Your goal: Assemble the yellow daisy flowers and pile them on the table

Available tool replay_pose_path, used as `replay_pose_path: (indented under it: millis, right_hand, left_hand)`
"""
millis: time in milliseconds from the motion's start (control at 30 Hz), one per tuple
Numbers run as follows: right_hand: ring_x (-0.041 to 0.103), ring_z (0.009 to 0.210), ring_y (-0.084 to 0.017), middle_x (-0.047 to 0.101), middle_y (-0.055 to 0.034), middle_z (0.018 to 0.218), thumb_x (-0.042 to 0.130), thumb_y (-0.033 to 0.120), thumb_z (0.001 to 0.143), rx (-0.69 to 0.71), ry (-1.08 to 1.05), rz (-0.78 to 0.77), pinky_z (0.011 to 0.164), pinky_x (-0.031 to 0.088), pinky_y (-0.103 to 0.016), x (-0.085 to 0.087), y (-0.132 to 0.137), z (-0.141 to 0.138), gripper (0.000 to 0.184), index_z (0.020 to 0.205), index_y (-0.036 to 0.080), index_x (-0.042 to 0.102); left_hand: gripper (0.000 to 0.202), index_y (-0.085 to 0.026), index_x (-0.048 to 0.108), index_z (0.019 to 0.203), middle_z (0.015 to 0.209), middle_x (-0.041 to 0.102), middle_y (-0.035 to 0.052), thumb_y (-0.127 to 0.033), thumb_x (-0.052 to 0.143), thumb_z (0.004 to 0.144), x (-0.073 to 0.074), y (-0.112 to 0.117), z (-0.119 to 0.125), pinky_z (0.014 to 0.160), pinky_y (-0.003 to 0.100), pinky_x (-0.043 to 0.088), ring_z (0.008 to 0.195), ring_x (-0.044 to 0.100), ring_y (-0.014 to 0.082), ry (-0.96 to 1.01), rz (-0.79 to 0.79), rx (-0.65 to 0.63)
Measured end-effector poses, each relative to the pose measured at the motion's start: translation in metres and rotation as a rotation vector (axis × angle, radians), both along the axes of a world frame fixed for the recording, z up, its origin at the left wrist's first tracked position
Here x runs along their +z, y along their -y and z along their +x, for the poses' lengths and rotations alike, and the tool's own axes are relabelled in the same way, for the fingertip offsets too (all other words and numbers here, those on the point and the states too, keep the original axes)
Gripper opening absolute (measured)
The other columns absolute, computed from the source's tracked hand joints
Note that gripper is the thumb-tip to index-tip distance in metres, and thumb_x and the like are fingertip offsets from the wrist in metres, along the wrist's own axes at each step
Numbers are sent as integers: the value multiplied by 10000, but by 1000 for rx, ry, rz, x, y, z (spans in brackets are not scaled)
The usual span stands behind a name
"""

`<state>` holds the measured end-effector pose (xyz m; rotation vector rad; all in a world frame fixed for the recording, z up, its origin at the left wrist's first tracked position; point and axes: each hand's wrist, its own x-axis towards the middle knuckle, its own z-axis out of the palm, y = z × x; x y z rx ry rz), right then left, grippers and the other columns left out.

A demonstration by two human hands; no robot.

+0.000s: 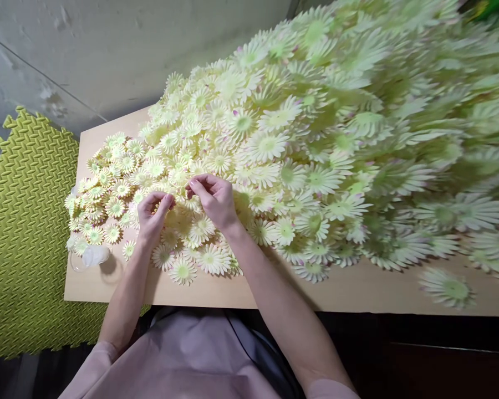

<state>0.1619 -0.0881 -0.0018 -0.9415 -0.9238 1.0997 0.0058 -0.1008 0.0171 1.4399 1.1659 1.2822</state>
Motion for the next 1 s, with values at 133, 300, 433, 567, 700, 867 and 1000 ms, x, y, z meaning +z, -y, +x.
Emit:
replay_pose_path:
  millis: [133, 300, 433, 567, 700, 867, 1000]
  right_hand:
    - [616, 615, -103, 634, 11, 682, 730, 328, 779, -189, -106, -11, 531, 544, -230, 3, -6, 14, 119, 776, 213, 701]
    - [618, 595, -106, 636, 14, 694, 742, 358, 773, -291, -116, 10, 539, 566, -259, -3, -13, 23, 151, 794, 217, 692]
    - [637, 596, -128, 671, -5, 687, 751, 356, 769, -244, 43, 41, 510, 555, -273, -4, -9, 14, 140, 786, 222, 715]
    - [632, 561, -123, 684, -4, 646, 752, 302, 773, -153, 121, 109, 490, 544, -263, 5, 0, 5, 75, 762, 233, 726]
    - [636, 561, -117, 700, -4, 666, 750, 256, 771, -17, 169, 144, 531, 561, -262, 12, 6, 0, 47, 765, 212, 736]
    - [659, 679, -127, 712, -12, 769, 786, 223, 728, 119, 169, 208, 588, 573, -261, 10, 8, -4, 44, 766, 228, 764]
    - [647, 644, -102, 699, -6, 784, 819, 205, 687, 221, 52, 170, 556, 566, -233, 8, 5, 0, 88, 747, 262, 788]
  left_hand:
    - [232, -168, 648, 722, 660, 605, -12, -380, 703, 798, -4, -2, -5, 585, 211, 428, 605, 546, 68, 79, 15, 62]
    - [235, -163, 611, 668, 651, 583, -23, -328, 760, 743, -6, -7, -11, 588, 213, 421, 600, 525, 63, 84, 52, 120]
    - [245, -180, 634, 794, 746, 610, -20, -262, 825, 664, -3, -9, -8, 654, 219, 471, 676, 580, 72, 78, 46, 104]
    - [176, -181, 685, 809, 787, 661, 15, -321, 765, 741, -1, -6, -7, 685, 233, 485, 718, 605, 89, 38, 26, 72]
    - [192, -182, 720, 811, 825, 694, 36, -373, 717, 786, -1, -3, -6, 692, 238, 484, 756, 622, 109, 11, -36, -4]
    - [214, -181, 705, 789, 789, 667, 17, -391, 738, 763, -5, -3, -5, 656, 216, 469, 717, 593, 96, 6, -76, -36]
    - [228, -187, 690, 762, 729, 615, -9, -408, 746, 751, -8, -2, -5, 611, 195, 449, 656, 551, 70, 81, -110, -70]
